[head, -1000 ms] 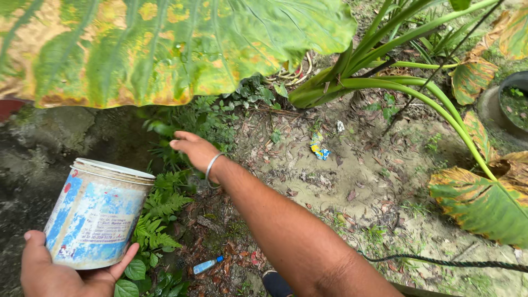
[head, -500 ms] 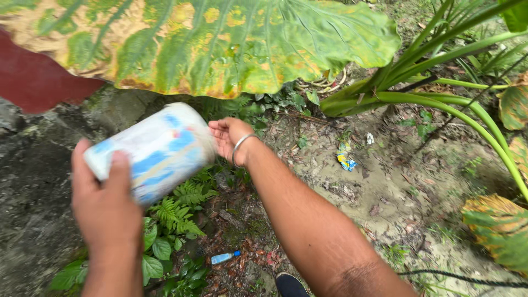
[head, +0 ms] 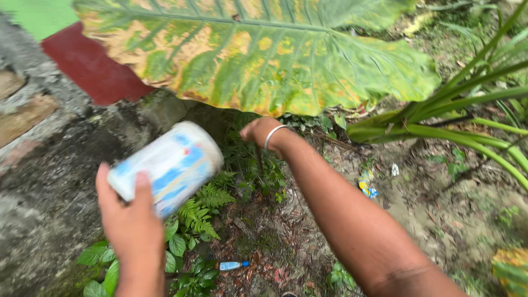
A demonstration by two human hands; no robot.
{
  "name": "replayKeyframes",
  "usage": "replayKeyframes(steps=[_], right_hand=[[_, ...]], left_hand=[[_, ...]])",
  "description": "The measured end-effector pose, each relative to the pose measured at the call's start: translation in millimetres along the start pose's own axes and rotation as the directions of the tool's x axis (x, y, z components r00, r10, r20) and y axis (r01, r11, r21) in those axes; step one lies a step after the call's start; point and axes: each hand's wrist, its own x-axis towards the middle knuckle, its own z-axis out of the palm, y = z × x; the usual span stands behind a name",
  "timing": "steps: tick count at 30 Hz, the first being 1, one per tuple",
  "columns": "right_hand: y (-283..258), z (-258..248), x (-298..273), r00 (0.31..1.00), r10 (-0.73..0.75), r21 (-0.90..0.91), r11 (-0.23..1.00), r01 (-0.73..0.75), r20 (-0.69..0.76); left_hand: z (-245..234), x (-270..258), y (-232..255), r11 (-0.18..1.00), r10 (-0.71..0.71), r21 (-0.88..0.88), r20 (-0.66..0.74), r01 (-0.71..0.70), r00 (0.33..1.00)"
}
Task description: The person fills a container with water from a bucket, walks to garden plants, and waters them by splashing water onto their leaves by hand.
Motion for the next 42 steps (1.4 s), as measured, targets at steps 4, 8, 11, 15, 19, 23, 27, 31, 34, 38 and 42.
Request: replayKeyframes(steps=[4, 8, 11, 15, 19, 23, 27, 31, 34, 38, 42], right_hand=[[-18.5, -15.2, -24.3, 0.966, -0.060, -0.544, 0.816, 0.193, 0.252], [-42.4, 13.2, -81.8, 0.958, -0.125, -0.491, 0.837, 0.241, 0.258], [-55.1, 56.0, -154.7, 0.819, -0.425, -0.164, 0.842, 0.514, 0.386], [-76.6, 112.4, -245.0, 0.779, -0.479, 0.027, 0.858, 0.513, 0.405], [-103.5, 138.1, -295.8, 0.708, -0.629, 0.337, 0.774, 0.536, 0.321], [-132.0, 144.7, -335.7, 0.668, -0.674, 0.350, 0.737, 0.579, 0.316], [-153.1, 155.9, -360.9, 0.571, -0.743, 0.375, 0.669, 0.642, 0.348], [-166.2, 173.2, -375.4, 0.430, -0.817, 0.432, 0.570, 0.699, 0.383], [-173.2, 182.3, -378.8, 0.333, -0.833, 0.465, 0.530, 0.709, 0.441], [-190.6, 196.5, -377.0, 0.138, -0.879, 0.619, 0.425, 0.661, 0.456], [-206.1, 209.1, -382.4, -0.034, -0.846, 0.719, 0.430, 0.546, 0.532]], left_hand=[[-31.4, -20.3, -14.8, 0.485, -0.795, -0.497, 0.092, 0.719, 0.600], [-55.6, -47.6, -14.8, 0.338, -0.813, -0.602, 0.201, 0.723, 0.547], [-72.9, -68.8, -15.1, 0.303, -0.820, -0.632, 0.208, 0.714, 0.533], [-113.8, -103.7, -34.7, 0.181, -0.869, -0.616, 0.264, 0.766, 0.418], [-158.3, -137.5, -30.5, -0.185, 0.204, -0.903, 0.352, 0.389, 0.914], [-189.5, -149.6, 27.1, 0.563, -0.679, -0.671, -0.043, 0.482, 0.733], [-210.3, -169.6, 51.6, 0.641, -0.635, -0.679, -0.207, 0.358, 0.744], [-240.2, -196.4, 60.7, 0.603, -0.714, -0.737, -0.328, 0.305, 0.619], [-256.7, -218.3, 78.7, 0.589, -0.763, -0.763, -0.418, 0.265, 0.492], [-265.0, -243.3, 121.0, 0.634, -0.725, -0.767, -0.547, 0.096, 0.418], [-262.1, -269.0, 162.1, 0.742, -0.649, -0.670, -0.711, 0.020, 0.272]])
